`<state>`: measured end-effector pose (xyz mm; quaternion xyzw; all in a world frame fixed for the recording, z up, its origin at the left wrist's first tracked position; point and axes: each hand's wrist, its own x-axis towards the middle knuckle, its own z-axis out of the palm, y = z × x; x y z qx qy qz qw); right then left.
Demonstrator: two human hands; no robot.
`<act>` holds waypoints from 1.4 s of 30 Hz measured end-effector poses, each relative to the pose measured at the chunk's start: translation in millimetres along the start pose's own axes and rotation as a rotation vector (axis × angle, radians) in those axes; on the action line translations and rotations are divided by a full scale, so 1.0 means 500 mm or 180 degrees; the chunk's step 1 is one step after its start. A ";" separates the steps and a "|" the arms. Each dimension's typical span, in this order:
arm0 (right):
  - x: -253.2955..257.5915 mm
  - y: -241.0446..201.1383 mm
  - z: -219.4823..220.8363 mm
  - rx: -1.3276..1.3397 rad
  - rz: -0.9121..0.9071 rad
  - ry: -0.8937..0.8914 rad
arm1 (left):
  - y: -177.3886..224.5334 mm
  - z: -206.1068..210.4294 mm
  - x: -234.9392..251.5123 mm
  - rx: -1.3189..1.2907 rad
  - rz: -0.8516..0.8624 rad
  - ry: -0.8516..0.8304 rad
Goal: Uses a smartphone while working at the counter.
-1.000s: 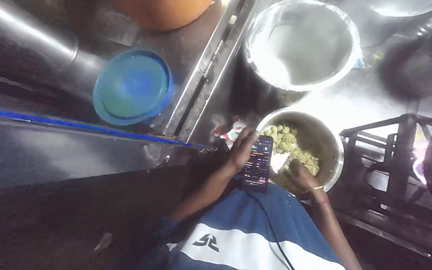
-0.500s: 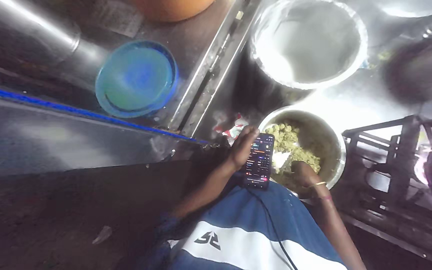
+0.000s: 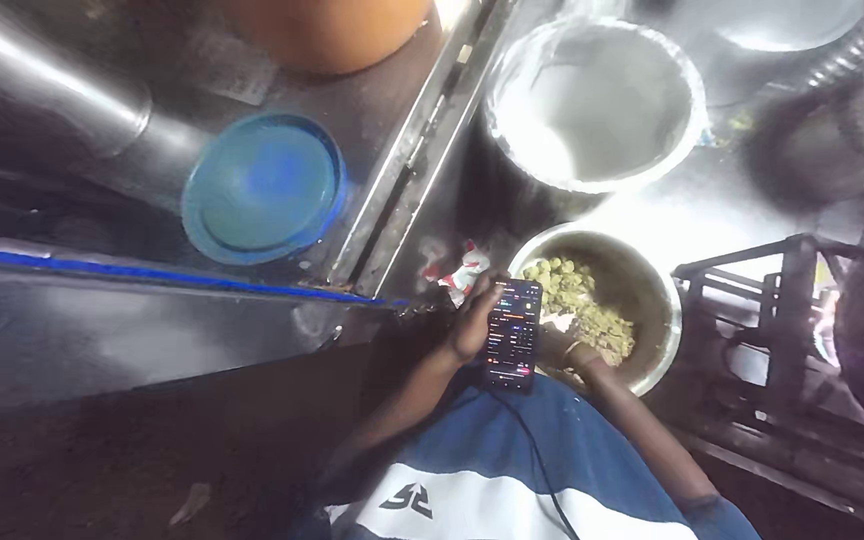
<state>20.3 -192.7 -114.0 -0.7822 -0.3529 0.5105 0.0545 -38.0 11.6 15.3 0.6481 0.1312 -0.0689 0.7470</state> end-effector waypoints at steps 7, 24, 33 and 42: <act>-0.044 -0.018 -0.025 -0.0029 -0.0174 -0.0762 | 0.011 -0.006 -0.004 -0.0035 0.0062 -0.0002; -0.181 0.080 0.007 0.4214 0.0639 0.2533 | -0.038 -0.009 -0.068 -0.1300 -0.0055 -0.0682; -0.154 0.048 -0.039 0.2335 0.1423 0.2238 | -0.084 -0.061 -0.119 -0.1596 -0.0195 -0.1620; -0.175 0.012 -0.074 0.0672 0.1402 0.0183 | -0.082 -0.060 -0.128 -0.1262 -0.0331 -0.1506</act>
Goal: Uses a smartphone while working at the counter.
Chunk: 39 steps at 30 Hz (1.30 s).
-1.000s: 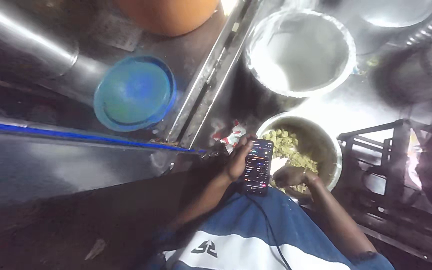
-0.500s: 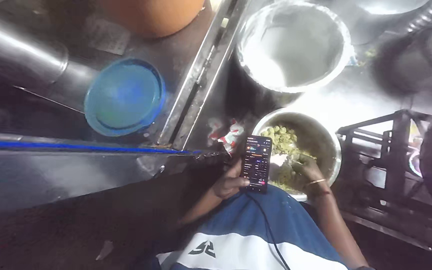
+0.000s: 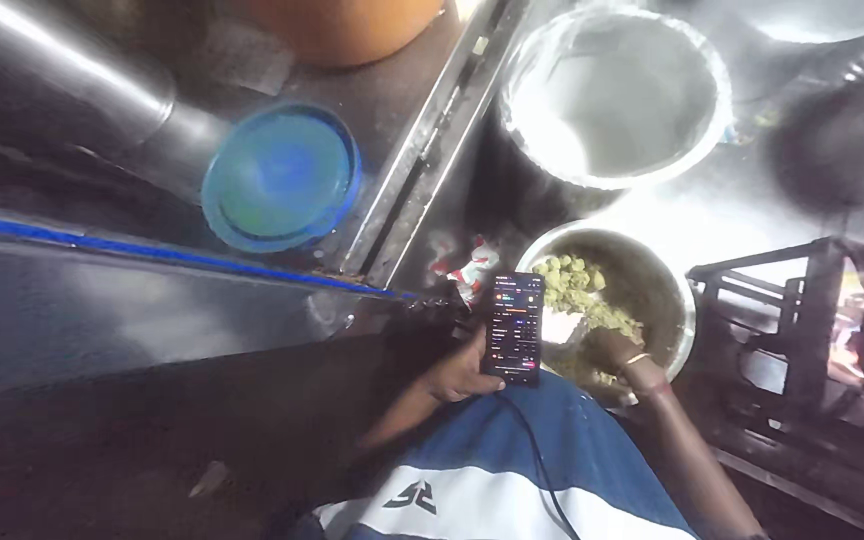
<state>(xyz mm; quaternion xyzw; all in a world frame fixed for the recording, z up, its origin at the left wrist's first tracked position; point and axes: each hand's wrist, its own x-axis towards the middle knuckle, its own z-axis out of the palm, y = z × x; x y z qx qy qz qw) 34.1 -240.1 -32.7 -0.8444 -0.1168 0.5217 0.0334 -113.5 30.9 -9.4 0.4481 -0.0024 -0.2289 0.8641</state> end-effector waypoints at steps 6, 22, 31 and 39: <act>0.008 -0.023 0.068 -0.0281 -0.0096 -0.0465 | -0.009 0.004 -0.005 0.0148 0.0091 0.0056; -0.021 -0.015 0.061 -0.0379 0.0024 -0.0330 | 0.011 0.013 0.010 0.0213 0.0342 0.0465; -0.012 0.035 0.020 0.1627 -0.1300 -0.0189 | 0.023 0.003 0.023 -0.0073 0.0568 0.0227; 0.017 0.064 0.080 0.2655 -0.0598 0.0897 | 0.024 0.005 0.034 -0.0244 0.0593 0.0332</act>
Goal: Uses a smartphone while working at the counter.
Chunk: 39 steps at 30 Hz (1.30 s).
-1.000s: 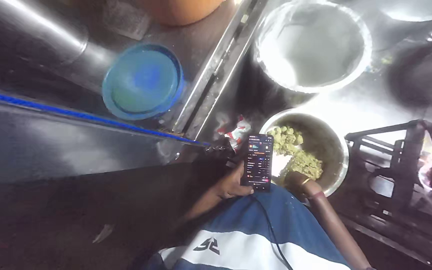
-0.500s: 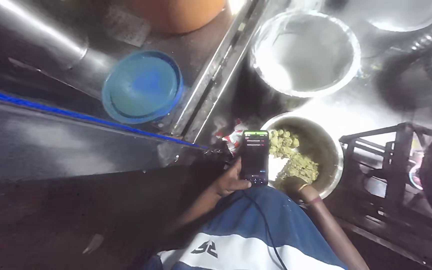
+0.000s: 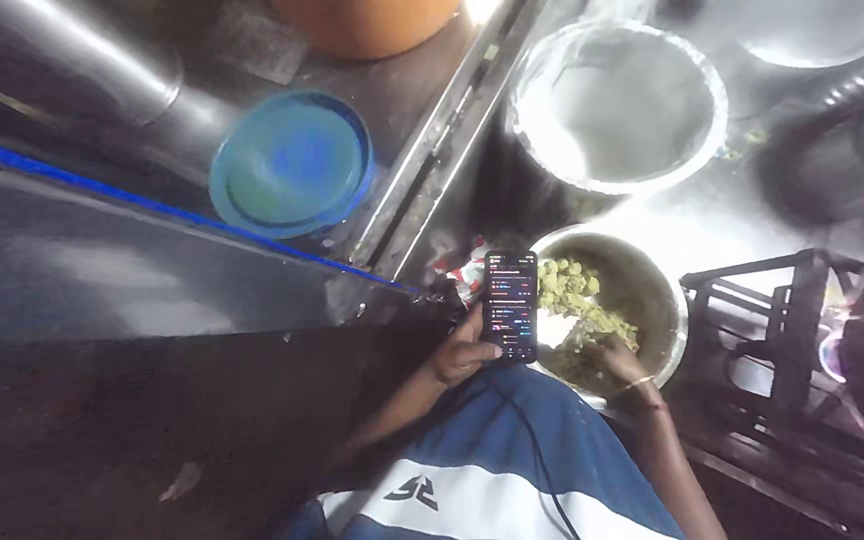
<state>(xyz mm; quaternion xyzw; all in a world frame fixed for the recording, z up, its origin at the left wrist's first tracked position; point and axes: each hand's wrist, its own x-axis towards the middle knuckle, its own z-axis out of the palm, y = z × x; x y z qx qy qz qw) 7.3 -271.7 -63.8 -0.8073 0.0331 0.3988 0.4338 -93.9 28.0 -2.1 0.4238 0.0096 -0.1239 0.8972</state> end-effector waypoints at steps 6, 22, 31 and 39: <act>0.009 -0.021 0.038 -0.0507 -0.0229 0.0387 | 0.009 0.008 0.018 0.0013 -0.0050 0.0151; 0.024 -0.069 0.010 -0.1596 0.0049 0.0670 | 0.013 -0.004 0.040 -0.0091 0.0143 0.0161; 0.076 -0.083 0.033 -0.2693 0.0295 -0.0759 | 0.018 -0.002 0.042 -0.0210 -0.0066 0.0431; 0.103 -0.091 0.163 -0.3199 -0.0088 -0.1910 | 0.023 0.009 0.046 -0.0186 -0.0142 0.0811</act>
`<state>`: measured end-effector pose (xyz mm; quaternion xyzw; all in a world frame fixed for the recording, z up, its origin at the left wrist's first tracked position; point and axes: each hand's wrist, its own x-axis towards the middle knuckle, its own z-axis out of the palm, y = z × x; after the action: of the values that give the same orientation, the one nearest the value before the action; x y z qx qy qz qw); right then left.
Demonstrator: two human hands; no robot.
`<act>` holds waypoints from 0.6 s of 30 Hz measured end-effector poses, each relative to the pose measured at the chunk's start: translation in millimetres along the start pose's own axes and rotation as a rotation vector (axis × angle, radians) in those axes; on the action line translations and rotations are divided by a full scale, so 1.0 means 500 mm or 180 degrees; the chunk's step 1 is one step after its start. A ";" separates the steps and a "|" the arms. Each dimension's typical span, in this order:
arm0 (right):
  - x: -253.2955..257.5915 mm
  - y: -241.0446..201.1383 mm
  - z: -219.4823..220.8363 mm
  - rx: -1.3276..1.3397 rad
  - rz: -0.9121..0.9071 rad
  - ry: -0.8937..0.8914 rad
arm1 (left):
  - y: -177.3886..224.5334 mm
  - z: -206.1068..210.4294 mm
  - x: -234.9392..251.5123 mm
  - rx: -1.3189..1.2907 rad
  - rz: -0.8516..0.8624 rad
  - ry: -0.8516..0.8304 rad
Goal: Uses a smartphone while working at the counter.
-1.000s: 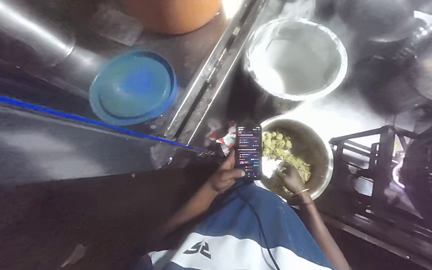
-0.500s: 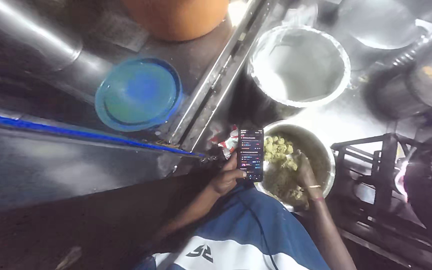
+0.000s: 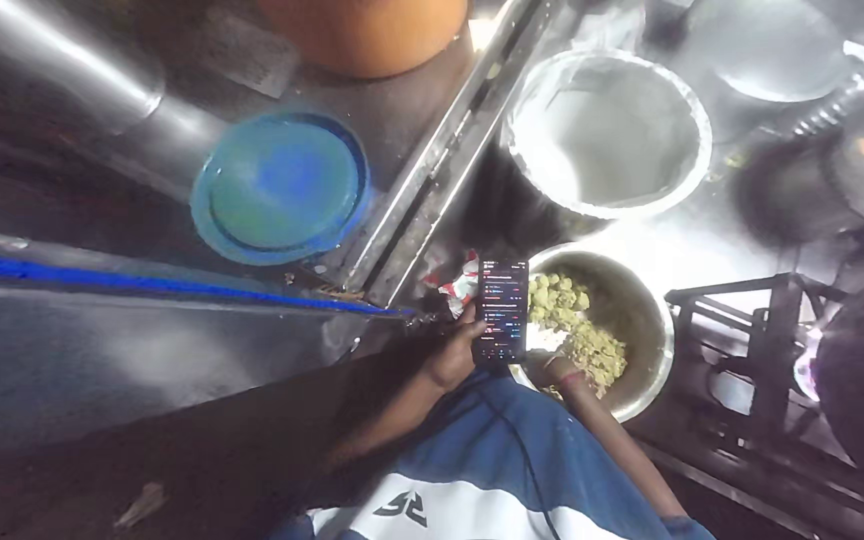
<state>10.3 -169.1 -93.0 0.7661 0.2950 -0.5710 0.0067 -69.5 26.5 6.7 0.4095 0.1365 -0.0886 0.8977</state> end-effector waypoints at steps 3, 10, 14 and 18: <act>-0.021 -0.003 -0.017 0.0015 -0.0301 -0.0284 | -0.001 -0.003 0.003 0.0028 0.0008 0.0049; -0.074 0.015 -0.041 -0.0151 0.0222 -0.0227 | -0.003 -0.004 0.012 0.0091 -0.0002 0.0164; -0.066 0.010 -0.015 -0.0219 0.0181 -0.0185 | -0.016 -0.012 0.023 0.0142 0.0074 0.0072; -0.049 0.016 -0.020 0.0061 -0.0218 -0.0273 | -0.010 -0.007 0.024 0.0057 0.0092 -0.0016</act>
<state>18.5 -183.1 -70.5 0.7304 0.3149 -0.6060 -0.0076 -60.2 25.3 -3.0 0.4192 0.1275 -0.0779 0.8955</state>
